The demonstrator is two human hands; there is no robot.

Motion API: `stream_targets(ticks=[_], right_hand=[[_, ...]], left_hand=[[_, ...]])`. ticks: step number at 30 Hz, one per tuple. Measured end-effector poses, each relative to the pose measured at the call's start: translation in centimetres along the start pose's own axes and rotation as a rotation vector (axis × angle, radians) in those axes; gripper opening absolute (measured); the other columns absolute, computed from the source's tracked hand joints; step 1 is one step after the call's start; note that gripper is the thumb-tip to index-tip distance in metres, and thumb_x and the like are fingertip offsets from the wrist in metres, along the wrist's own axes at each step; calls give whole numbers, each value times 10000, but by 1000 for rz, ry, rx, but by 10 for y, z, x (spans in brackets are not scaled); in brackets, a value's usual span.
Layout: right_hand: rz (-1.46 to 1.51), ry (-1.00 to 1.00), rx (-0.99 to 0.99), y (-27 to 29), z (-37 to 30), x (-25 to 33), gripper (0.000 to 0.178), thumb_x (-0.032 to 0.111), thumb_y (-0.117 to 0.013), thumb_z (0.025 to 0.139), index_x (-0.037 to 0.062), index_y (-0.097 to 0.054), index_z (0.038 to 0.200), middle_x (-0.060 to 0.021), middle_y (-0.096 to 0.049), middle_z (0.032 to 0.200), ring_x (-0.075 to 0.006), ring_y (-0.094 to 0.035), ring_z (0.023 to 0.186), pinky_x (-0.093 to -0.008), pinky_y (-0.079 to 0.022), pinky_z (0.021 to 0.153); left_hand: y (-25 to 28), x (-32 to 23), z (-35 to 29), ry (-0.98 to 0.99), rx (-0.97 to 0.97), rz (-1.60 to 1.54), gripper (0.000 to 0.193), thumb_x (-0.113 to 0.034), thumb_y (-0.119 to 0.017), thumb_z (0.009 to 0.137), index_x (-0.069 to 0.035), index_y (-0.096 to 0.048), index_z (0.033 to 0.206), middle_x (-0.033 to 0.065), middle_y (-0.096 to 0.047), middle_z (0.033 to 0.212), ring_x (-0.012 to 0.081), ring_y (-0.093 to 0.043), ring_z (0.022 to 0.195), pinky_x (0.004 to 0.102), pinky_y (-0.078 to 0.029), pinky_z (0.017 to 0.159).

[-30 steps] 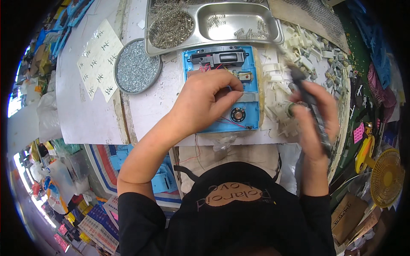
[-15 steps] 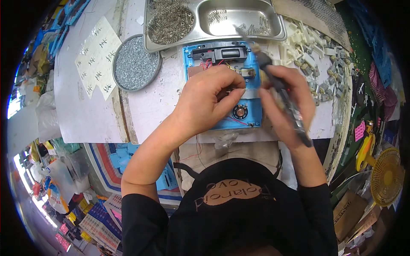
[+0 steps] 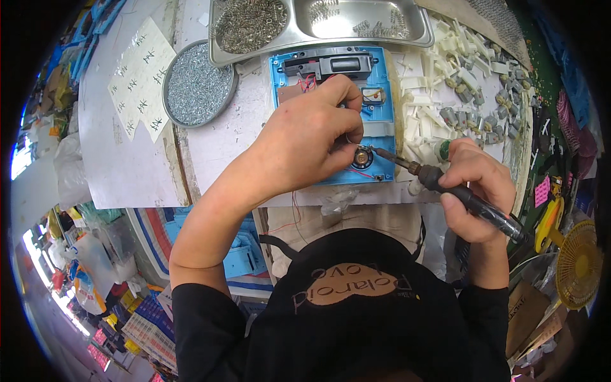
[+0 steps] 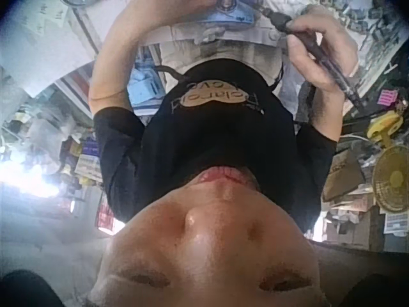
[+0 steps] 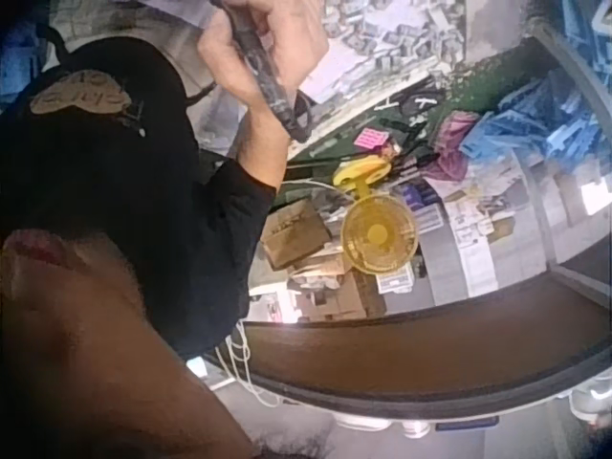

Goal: Assembling the internal components and soldering wires inside a small blue electronic device.

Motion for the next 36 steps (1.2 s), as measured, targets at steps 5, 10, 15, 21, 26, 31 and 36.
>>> stream_targets(ticks=[5,10,15,21,26,31,36], right_hand=[[-24,16,12,-6,5,-2,232,26,-698,645,50,-648,870,-21,-541,641,-182,-454,532,-323,-367,589],[-39,13,22,-7,6,-2,233,26,-694,644,57,-648,870,-22,-551,646,-180,-457,528,-322,-367,585],[-44,-17,42,-5,8,0,225,24,-708,659,43,-651,877,-19,-539,642,-171,-461,533,-313,-369,587],[-2,-116,7,-2,3,3,226,24,-731,702,13,-663,918,-30,-548,681,-144,-474,571,-297,-370,601],[58,-120,-46,4,-4,3,228,46,-739,728,-3,-656,934,-36,-559,709,-142,-478,613,-299,-373,631],[53,-106,-50,9,-6,3,232,63,-743,736,-2,-654,939,-37,-568,730,-151,-477,629,-309,-381,653],[32,-93,-57,7,-6,5,234,63,-744,729,1,-651,935,-40,-575,737,-153,-482,628,-306,-385,649]], left_hand=[[0,1,0,-14,11,20,155,-15,-750,719,-34,-664,846,85,-571,1019,271,-634,894,345,-526,773],[-2,2,1,-35,-17,34,75,-58,-720,734,-43,-688,801,101,-601,1019,310,-655,864,394,-536,741],[-1,2,1,-39,-16,39,74,-65,-723,737,-54,-694,804,98,-605,1025,308,-658,861,394,-536,737],[-1,3,1,-47,-9,31,76,-70,-727,736,-55,-691,801,93,-599,1013,302,-657,848,396,-536,727],[0,4,1,-38,21,37,160,-25,-768,714,-49,-671,839,74,-570,1014,253,-643,856,353,-523,752],[0,2,1,-24,28,40,168,-21,-768,715,-50,-668,847,76,-568,1016,254,-642,859,355,-526,752],[1,1,1,-21,32,52,178,-21,-772,713,-47,-666,854,75,-568,1021,255,-641,874,354,-527,754]])
Point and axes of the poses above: each hand's wrist, its own z-axis towards the middle knuckle, its own y-axis out of the back of the hand, x = y × z, the point moved 1 cm from there along z, towards the middle knuckle
